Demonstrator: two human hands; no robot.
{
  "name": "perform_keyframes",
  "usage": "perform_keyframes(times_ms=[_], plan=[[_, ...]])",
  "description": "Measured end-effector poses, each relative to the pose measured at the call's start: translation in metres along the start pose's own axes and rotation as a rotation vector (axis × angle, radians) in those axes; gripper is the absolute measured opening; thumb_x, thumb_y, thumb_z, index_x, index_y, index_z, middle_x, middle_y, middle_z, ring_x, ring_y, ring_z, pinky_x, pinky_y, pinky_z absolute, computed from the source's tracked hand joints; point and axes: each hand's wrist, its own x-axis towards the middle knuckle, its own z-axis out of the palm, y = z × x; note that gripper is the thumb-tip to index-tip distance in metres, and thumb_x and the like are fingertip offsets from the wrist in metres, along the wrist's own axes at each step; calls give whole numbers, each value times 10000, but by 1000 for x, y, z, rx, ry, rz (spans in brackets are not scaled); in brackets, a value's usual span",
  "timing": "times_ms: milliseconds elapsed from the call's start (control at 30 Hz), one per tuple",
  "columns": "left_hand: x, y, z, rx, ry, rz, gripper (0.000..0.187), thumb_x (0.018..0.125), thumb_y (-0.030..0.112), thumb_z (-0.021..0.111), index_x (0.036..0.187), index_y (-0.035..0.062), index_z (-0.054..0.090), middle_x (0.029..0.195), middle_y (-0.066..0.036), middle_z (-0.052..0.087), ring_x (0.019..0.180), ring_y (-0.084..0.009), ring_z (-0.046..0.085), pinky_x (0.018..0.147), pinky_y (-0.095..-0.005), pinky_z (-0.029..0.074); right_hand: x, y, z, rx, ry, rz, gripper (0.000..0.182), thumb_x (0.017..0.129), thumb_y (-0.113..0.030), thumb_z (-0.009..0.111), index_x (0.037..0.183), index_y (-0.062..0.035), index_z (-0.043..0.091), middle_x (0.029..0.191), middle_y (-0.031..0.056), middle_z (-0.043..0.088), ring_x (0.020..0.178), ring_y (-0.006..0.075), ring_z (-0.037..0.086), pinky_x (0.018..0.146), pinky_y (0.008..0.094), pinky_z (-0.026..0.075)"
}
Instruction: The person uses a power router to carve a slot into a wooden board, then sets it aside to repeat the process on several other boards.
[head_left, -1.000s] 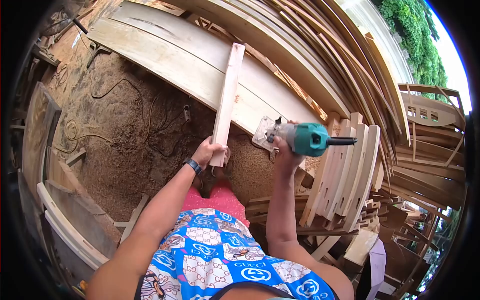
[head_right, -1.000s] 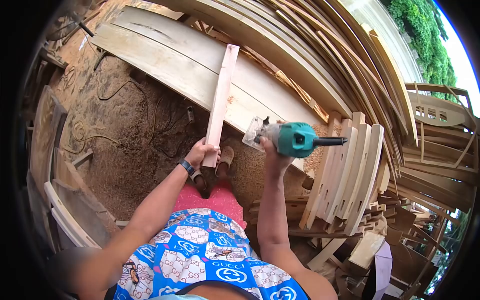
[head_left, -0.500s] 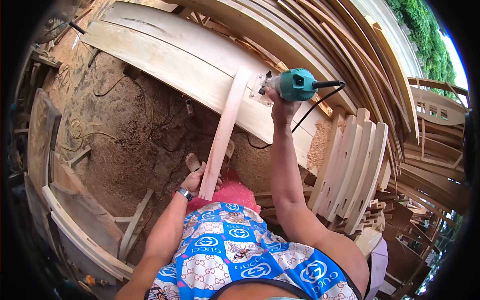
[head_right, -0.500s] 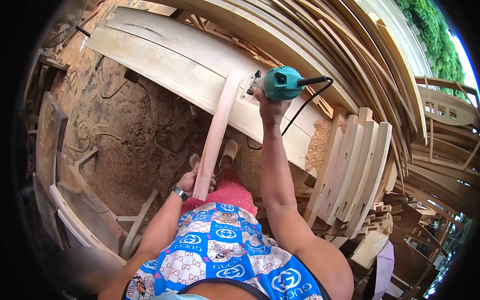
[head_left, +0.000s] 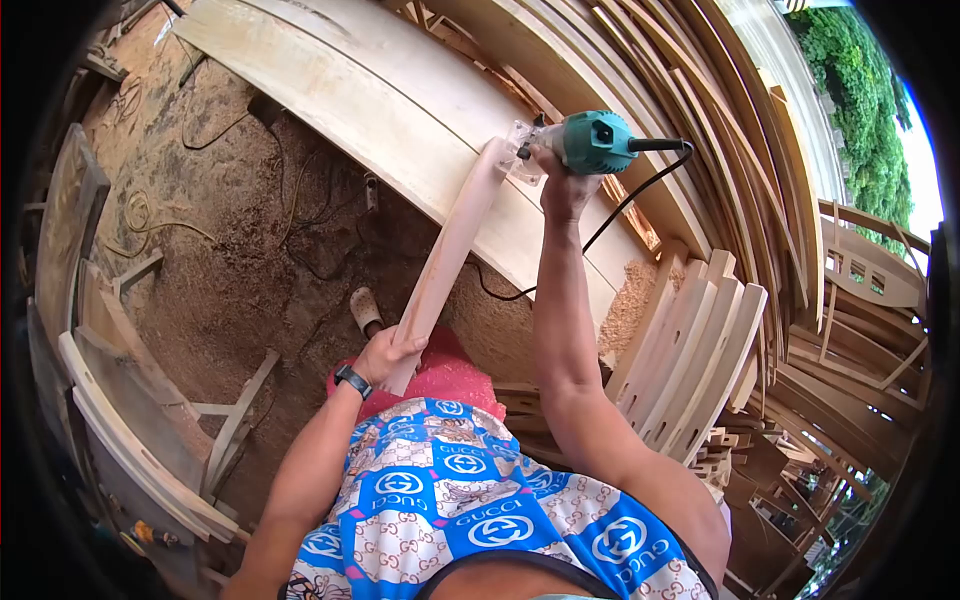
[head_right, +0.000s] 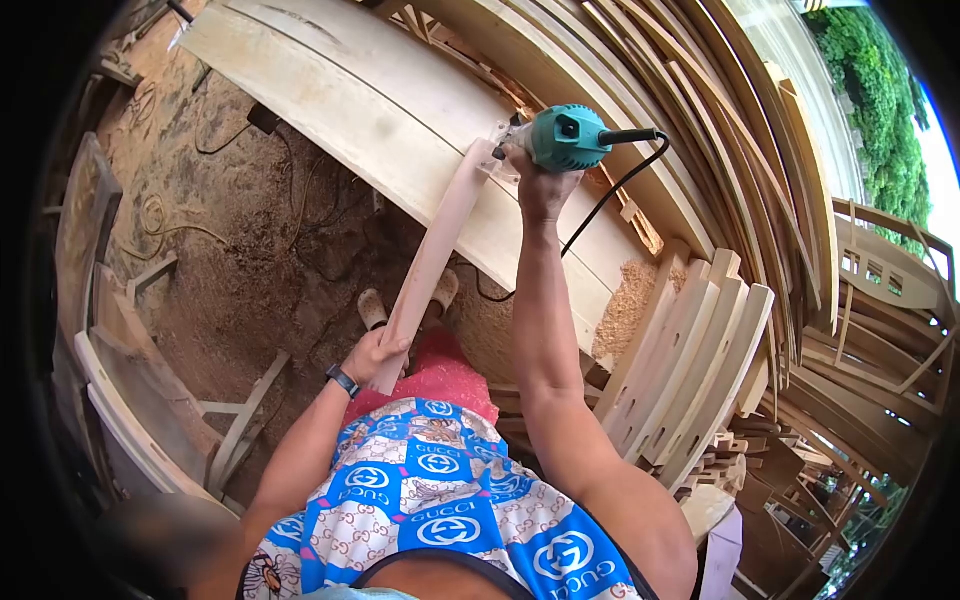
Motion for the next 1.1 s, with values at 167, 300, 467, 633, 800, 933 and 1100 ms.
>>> perform_keyframes(times_ms=[167,300,467,633,800,933,1100], plan=[[5,-7,-7,26,-22,63,492,917,457,739,1101,20,607,838,-78,660,701,-179,670,620,-335,561,6,2,10,58,-48,-30,585,653,39,794,1209,-8,616,1083,90,675,976,225,685,900,377,577],[9,-16,-11,104,12,126,488,930,451,748,1098,11,619,849,-56,664,739,-151,662,678,-317,551,10,14,12,75,-46,-90,581,666,59,771,1222,26,603,1096,136,663,983,261,685,922,403,583],[7,-13,-11,174,49,147,535,905,483,769,1060,-20,672,843,-58,684,767,-137,651,724,-307,525,9,7,21,50,-49,-104,583,659,35,780,1216,45,606,1078,145,672,949,283,692,912,417,585],[4,-4,-8,224,64,159,599,887,523,770,1079,-40,691,869,-70,702,803,-144,646,756,-317,517,14,9,24,58,-53,-89,561,638,42,786,1177,50,631,1044,129,682,920,256,690,904,400,568],[7,-5,-7,233,58,150,622,881,527,772,1106,-47,692,905,-85,717,832,-148,652,780,-316,520,18,9,21,117,-79,-54,571,633,64,787,1179,60,623,1054,142,676,923,275,695,902,424,578],[10,-6,-9,255,41,159,635,880,529,772,1127,-50,692,935,-100,727,857,-162,666,802,-325,528,19,6,24,131,-68,-40,600,627,93,782,1200,64,607,1094,158,664,956,289,693,912,432,584],[11,-4,-9,278,31,142,648,877,536,771,1139,-51,693,953,-112,735,876,-176,682,812,-334,533,22,9,23,113,-54,-55,573,619,62,752,1172,21,607,1047,129,656,930,288,682,907,425,597]])
